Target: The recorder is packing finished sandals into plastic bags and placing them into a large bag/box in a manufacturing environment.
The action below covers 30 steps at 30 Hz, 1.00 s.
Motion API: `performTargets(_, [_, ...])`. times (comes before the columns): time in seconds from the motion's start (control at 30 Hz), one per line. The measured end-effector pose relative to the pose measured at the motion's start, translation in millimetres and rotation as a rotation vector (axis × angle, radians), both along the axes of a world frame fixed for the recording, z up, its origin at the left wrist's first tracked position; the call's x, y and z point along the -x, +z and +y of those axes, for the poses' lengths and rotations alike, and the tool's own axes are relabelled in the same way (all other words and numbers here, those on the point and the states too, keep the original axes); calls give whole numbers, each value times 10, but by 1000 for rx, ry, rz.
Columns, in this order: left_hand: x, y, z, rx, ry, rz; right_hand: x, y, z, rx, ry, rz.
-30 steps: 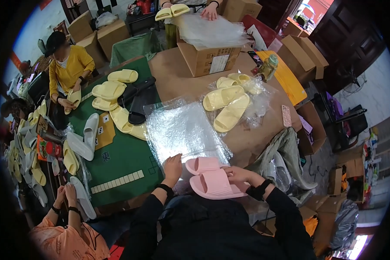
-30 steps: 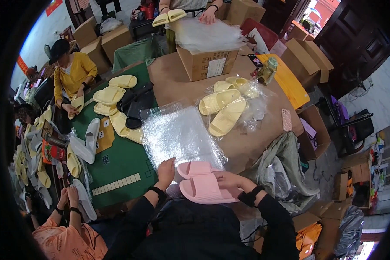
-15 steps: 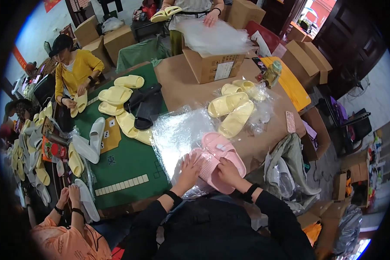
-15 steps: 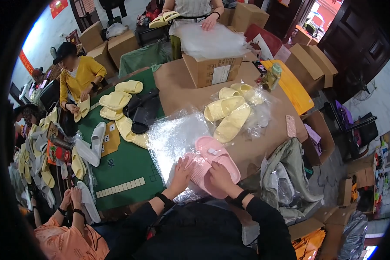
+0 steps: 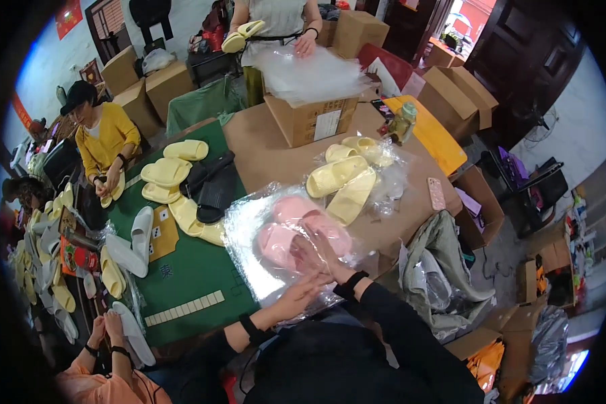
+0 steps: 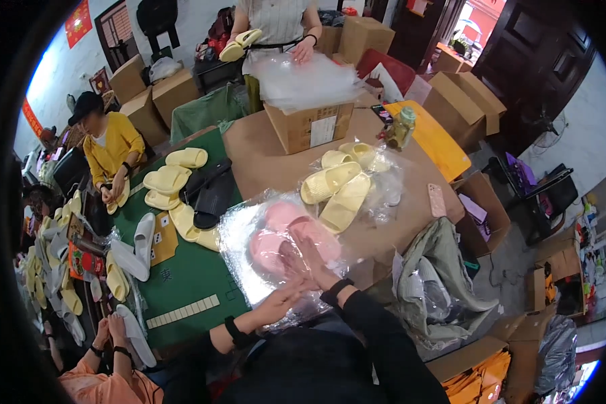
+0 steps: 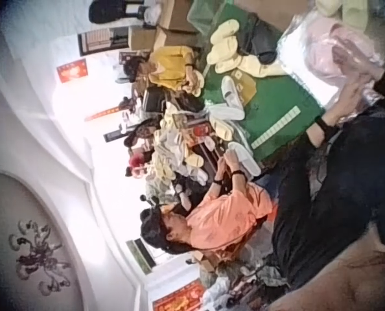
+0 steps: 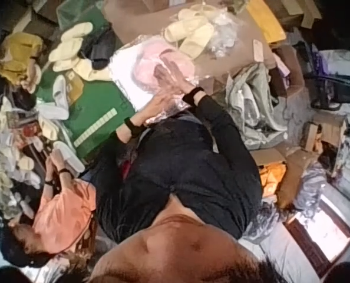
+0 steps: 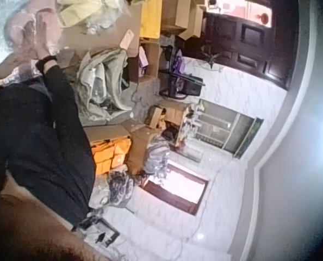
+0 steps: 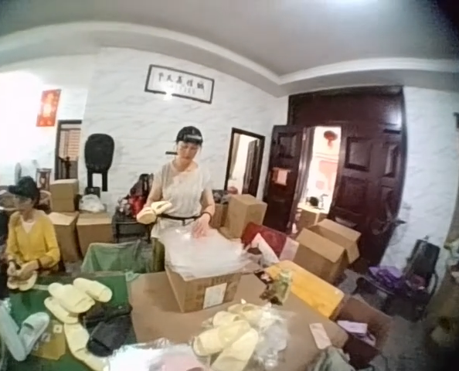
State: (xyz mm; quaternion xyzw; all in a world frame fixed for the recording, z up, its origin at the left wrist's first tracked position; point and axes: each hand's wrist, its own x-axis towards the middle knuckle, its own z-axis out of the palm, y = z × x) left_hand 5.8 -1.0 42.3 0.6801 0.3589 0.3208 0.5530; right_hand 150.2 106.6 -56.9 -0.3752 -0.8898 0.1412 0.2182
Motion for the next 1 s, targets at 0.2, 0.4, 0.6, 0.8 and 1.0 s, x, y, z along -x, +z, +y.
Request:
performTargets(0.2, [215, 33, 227, 499, 458, -490, -221, 582, -197, 572, 150, 179])
performTargets(0.4, [-6, 302, 90, 330, 380, -401, -341, 709, -501, 185, 60, 23])
performTargets(0.6, [165, 1109, -98, -190, 455, -15, -119, 1517, 346, -77, -2, 262])
performTargets(0.8, [358, 2192, -492, 74, -143, -259, 23, 2265, 1597, -171, -248, 437])
performTargets(1.0, [259, 2643, -894, -60, -477, -792, -24, 2394, 1784, -473, -308, 541])
